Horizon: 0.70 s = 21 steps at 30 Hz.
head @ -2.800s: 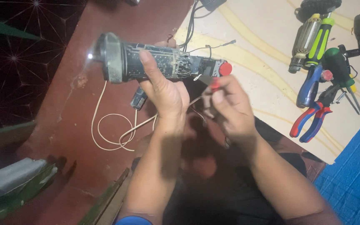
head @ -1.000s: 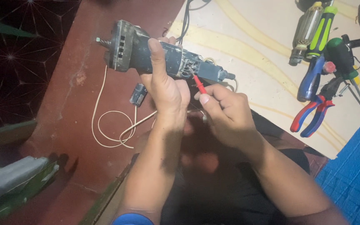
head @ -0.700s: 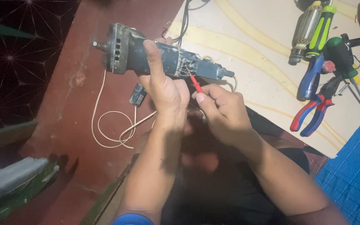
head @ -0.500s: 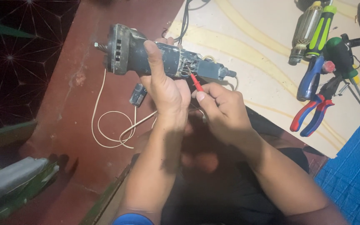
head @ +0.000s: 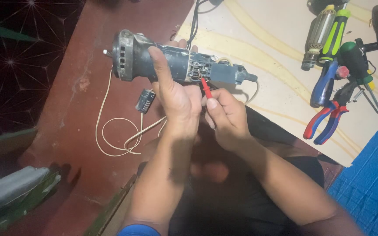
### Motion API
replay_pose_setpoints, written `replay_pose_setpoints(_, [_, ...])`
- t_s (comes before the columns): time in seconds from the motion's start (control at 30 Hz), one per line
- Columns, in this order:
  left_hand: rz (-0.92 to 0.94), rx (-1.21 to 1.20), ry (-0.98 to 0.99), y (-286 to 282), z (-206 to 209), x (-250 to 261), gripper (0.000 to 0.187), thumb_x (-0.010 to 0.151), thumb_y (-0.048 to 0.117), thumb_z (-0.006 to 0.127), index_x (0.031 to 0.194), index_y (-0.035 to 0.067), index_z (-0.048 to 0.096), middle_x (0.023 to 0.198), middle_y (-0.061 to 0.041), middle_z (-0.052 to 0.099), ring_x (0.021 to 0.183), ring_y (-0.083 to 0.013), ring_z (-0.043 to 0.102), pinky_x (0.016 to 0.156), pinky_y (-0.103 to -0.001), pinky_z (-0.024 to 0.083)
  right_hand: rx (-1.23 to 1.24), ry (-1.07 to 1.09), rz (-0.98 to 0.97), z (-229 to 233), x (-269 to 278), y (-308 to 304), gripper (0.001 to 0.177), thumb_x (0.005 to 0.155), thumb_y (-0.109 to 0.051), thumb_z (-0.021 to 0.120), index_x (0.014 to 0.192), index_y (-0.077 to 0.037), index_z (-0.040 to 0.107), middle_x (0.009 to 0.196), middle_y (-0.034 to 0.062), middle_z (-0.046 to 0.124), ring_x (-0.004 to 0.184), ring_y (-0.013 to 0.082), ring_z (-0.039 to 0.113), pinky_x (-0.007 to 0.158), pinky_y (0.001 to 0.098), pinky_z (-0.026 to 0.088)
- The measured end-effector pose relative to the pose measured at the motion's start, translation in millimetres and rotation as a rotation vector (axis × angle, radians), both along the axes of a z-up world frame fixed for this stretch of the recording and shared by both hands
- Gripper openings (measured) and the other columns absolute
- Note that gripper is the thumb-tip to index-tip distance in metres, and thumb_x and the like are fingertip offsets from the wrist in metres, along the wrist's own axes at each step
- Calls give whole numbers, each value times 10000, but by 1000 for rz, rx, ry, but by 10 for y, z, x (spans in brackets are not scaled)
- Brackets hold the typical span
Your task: The person is repairing or inspecting the internal components of a power tool, likely an angle grinder or sander, using various tools.
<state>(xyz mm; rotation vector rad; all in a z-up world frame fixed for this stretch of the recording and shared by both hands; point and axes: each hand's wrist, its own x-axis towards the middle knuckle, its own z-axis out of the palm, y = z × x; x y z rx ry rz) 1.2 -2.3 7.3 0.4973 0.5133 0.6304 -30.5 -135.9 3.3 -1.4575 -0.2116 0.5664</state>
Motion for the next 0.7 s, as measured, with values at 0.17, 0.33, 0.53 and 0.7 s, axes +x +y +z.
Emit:
replay_pose_setpoints(0.17, [-12,29,-35,0,26,-32,737,894,491,764,1391,49,447,1296,-144,525,1297,-323,506,1138,-553,464,207,34,-6,-152,-67,0,218,1138,-212,479,1123,-24,587,733,-55,533,645,21,441,599,225,374])
replay_pose_setpoints(0.33, [-53,-39,-8,13,28,-35,748,910,522,733,1348,-18,455,1311,-169,500,1305,-329,518,1132,-562,471,-185,-362,-46,-40,-49,47,225,1123,-194,489,1118,0,602,751,-3,622,652,75,565,610,255,479])
replay_pose_setpoints(0.53, [-99,-120,-29,38,5,-62,762,937,536,716,1356,-54,478,1343,-231,519,1295,-324,517,1142,-513,468,-268,-585,-115,-83,-58,75,217,1137,-194,500,1106,-8,608,743,6,596,630,110,572,627,268,474])
replay_pose_setpoints(0.7, [-55,56,-98,54,-55,-65,638,928,408,769,1374,46,492,1278,-151,578,1226,-278,576,1111,-494,478,556,520,3,250,144,-168,246,1124,-225,505,1040,-18,608,615,-23,439,495,92,371,493,264,296])
